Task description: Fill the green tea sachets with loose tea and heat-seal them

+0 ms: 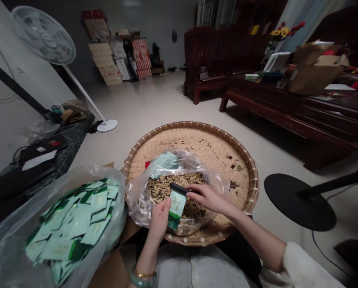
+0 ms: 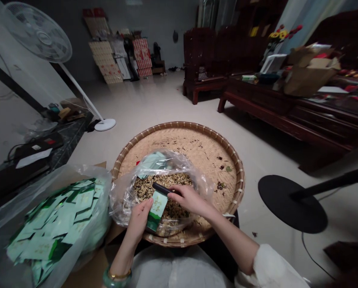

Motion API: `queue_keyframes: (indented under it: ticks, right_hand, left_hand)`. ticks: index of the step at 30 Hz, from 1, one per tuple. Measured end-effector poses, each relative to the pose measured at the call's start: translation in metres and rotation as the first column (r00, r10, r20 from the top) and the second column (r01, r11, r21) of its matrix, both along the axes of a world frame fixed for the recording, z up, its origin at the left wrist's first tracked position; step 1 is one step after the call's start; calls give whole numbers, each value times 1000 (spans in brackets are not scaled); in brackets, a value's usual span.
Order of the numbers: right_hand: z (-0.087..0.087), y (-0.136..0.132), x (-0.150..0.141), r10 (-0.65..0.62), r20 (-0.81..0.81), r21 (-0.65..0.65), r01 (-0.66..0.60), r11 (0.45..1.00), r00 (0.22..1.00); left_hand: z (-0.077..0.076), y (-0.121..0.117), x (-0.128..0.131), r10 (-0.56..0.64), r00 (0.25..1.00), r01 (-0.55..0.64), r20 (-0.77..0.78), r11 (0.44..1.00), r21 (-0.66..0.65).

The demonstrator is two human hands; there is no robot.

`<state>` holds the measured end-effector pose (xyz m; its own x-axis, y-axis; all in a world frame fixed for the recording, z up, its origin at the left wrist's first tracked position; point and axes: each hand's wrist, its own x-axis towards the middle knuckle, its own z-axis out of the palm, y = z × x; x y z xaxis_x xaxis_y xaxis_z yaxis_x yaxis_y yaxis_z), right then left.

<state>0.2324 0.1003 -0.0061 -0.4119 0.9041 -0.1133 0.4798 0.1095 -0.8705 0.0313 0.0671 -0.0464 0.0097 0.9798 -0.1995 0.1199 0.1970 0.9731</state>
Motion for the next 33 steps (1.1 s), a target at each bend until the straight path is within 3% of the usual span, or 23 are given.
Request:
queue_keyframes:
  ticks: [4, 9, 12, 17, 22, 27, 29, 33]
  right_hand:
    - [-3, 1, -4, 7, 6, 48, -7, 999, 1000]
    - [-8, 2, 1, -16, -114, -248, -13, 969, 993]
    - [-8, 1, 3, -23, -136, -288, -17, 957, 990]
    - [-5, 1, -3, 0, -65, -86, -6, 996, 998]
    - [-10, 10, 3, -25, -56, -152, 16, 988, 998]
    - [-24, 27, 22, -162, 266, 152, 125, 981, 950]
    - [-24, 30, 22, -174, 340, 195, 112, 974, 924]
    - [-13, 26, 0, -103, 188, 237, 57, 970, 977]
  left_hand:
    - [0, -1, 0, -11, 1000, 11, -21, 1000, 5]
    - [-3, 0, -2, -6, 1000, 6, -2, 1000, -9]
    - [-4, 0, -2, 10, 1000, -10, -13, 1000, 1]
    - [-1, 1, -1, -11, 1000, 11, -30, 1000, 18]
    - [-1, 3, -8, 48, 999, -48, 22, 999, -2]
    - [0, 3, -18, 92, 994, -92, 53, 996, -8]
    - [2, 2, -18, 61, 997, -62, 41, 998, 2]
    - [8, 1, -10, 1, 1000, 0, -12, 1000, 14]
